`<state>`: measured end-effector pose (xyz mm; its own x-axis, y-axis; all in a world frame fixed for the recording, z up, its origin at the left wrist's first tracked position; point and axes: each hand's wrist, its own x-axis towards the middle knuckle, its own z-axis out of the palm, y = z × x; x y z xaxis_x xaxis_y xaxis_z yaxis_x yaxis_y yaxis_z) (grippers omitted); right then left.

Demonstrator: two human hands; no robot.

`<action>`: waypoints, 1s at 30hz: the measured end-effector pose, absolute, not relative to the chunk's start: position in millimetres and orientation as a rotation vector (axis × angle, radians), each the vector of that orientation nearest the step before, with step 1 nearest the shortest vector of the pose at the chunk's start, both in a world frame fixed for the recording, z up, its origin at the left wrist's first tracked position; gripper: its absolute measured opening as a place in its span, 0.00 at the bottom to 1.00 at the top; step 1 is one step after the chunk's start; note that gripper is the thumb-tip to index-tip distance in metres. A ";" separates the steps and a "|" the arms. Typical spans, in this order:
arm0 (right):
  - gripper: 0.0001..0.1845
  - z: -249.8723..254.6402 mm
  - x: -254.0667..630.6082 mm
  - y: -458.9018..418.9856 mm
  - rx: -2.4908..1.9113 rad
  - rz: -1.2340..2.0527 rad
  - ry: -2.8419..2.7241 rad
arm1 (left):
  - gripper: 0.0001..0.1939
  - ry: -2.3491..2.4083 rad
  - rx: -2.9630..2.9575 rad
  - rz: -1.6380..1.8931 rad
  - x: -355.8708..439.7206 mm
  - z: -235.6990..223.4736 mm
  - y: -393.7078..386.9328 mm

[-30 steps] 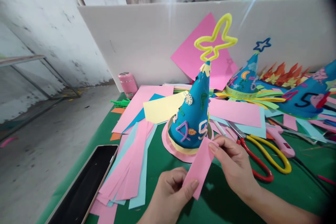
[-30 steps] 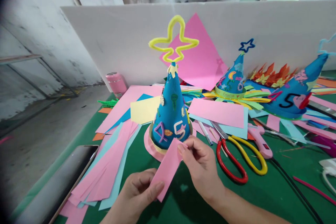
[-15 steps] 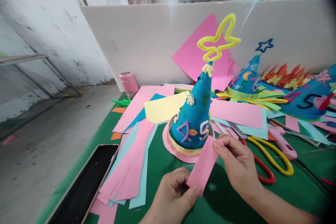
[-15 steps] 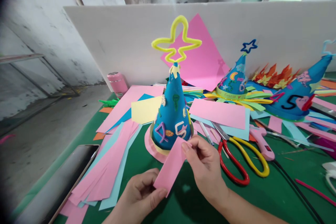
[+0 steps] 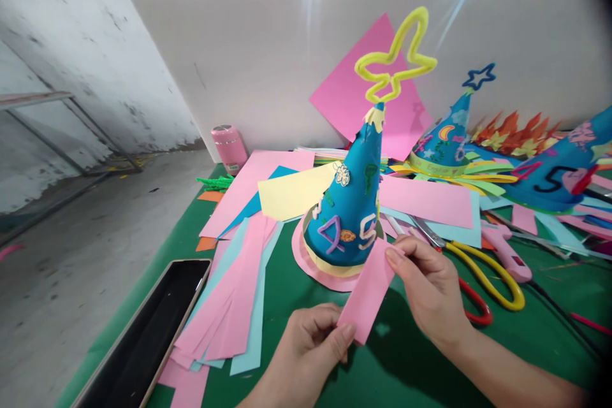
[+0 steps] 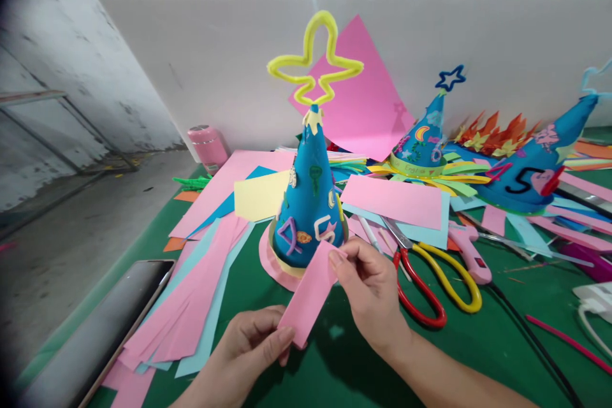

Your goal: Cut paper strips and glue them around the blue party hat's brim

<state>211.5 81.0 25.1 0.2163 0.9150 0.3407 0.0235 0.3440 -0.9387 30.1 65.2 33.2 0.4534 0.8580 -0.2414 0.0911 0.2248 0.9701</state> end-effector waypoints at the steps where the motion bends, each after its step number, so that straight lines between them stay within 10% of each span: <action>1: 0.10 25.0 211.8 81.0 -1.031 0.805 -1.184 | 0.25 0.981 1.251 0.670 29.5 32.4 65.3; 30: 0.13 28.8 191.6 71.5 -1.110 1.016 -1.522 | 0.19 0.930 1.095 0.799 31.3 33.6 64.2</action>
